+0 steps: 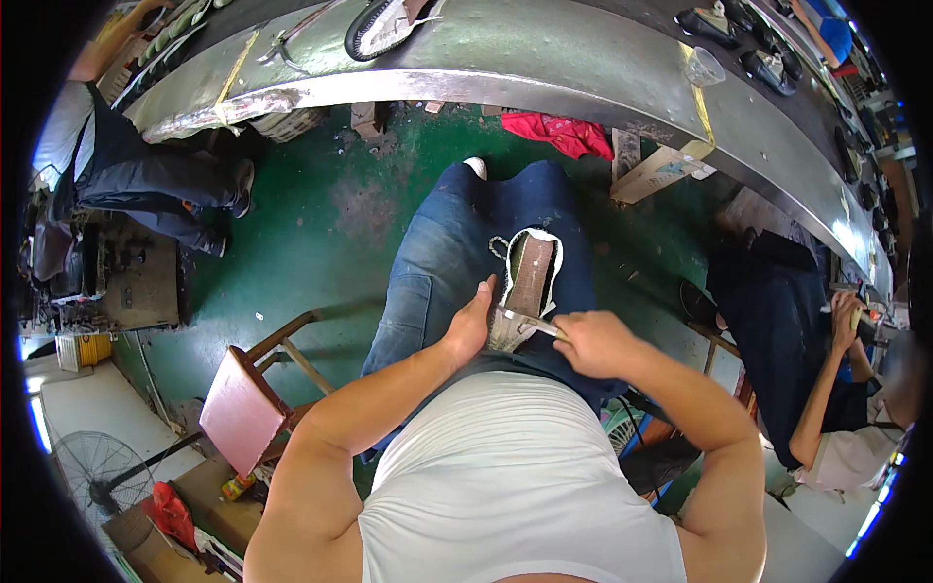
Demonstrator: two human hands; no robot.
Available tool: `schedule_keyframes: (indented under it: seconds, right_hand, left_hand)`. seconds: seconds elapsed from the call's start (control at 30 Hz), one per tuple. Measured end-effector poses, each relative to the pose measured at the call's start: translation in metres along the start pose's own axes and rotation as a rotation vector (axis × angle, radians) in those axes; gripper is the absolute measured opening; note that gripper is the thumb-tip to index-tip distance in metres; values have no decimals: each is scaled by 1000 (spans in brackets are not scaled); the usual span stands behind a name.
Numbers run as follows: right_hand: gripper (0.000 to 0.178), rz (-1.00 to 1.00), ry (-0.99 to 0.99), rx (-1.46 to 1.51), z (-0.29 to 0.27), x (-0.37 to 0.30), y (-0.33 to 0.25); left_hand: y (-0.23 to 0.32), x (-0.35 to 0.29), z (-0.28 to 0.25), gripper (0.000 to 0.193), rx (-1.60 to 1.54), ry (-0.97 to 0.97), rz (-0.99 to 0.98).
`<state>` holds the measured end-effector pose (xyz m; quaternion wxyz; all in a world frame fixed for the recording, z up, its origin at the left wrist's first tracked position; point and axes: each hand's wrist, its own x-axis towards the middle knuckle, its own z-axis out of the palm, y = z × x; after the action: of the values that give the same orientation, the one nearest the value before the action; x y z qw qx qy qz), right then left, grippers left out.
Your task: Manually pulling and stretching the upper of a shoe over a last and securing it using pliers and hammering.
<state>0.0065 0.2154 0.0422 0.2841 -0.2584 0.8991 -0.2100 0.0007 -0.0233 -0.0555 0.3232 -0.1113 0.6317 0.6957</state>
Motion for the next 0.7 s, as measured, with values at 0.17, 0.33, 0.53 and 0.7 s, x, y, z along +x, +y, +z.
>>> schedule_keyframes:
  seconds: [0.17,0.33,0.53,0.7]
  right_hand:
    - [32,37,85,161,19,-17,0]
    - [51,33,263,10,4,-20,3]
    - [31,214,236,-104,-6,-14,-3]
    - [27,306,221,15,27,-30,13]
  left_hand:
    - [-8,11,13,62,398,268,254]
    - [6,4,18,52,542,227,380]
    - [10,1,16,49,778,112,573]
    - [17,-1,14,52,891,-12,619]
